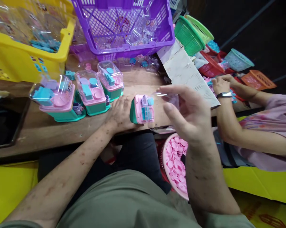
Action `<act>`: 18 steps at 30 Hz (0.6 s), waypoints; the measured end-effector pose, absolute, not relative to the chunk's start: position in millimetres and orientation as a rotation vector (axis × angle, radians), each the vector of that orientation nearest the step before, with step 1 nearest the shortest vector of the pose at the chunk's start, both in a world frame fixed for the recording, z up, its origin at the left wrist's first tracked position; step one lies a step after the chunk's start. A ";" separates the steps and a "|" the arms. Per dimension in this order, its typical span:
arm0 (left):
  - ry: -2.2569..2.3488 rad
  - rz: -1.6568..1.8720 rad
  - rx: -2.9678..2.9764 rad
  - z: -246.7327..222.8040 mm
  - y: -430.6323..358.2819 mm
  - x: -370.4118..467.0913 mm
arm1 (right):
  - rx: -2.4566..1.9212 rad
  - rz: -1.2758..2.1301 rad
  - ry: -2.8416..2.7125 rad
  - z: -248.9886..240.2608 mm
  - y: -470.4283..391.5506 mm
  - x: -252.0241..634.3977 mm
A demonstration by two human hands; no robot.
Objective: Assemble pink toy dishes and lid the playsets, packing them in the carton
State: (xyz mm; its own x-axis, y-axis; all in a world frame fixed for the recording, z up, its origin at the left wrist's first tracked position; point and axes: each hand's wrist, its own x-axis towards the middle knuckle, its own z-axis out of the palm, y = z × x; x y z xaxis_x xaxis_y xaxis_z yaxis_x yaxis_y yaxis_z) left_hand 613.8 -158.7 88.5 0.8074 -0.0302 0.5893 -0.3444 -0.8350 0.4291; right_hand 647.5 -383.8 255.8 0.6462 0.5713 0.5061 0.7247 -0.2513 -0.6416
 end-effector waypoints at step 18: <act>-0.183 0.669 2.460 101.0 -162.2 608.4 | -2.215 -0.348 -1.293 247.4 -343.1 671.5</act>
State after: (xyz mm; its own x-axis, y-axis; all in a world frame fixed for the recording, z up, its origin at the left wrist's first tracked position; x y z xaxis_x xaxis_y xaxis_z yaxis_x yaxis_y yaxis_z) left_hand 608.4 -162.2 101.0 0.8650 0.0182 0.5015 -0.2710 -0.8242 0.4973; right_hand 671.5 -343.1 247.4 0.5047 0.7203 0.4759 0.8619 -0.3889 -0.3255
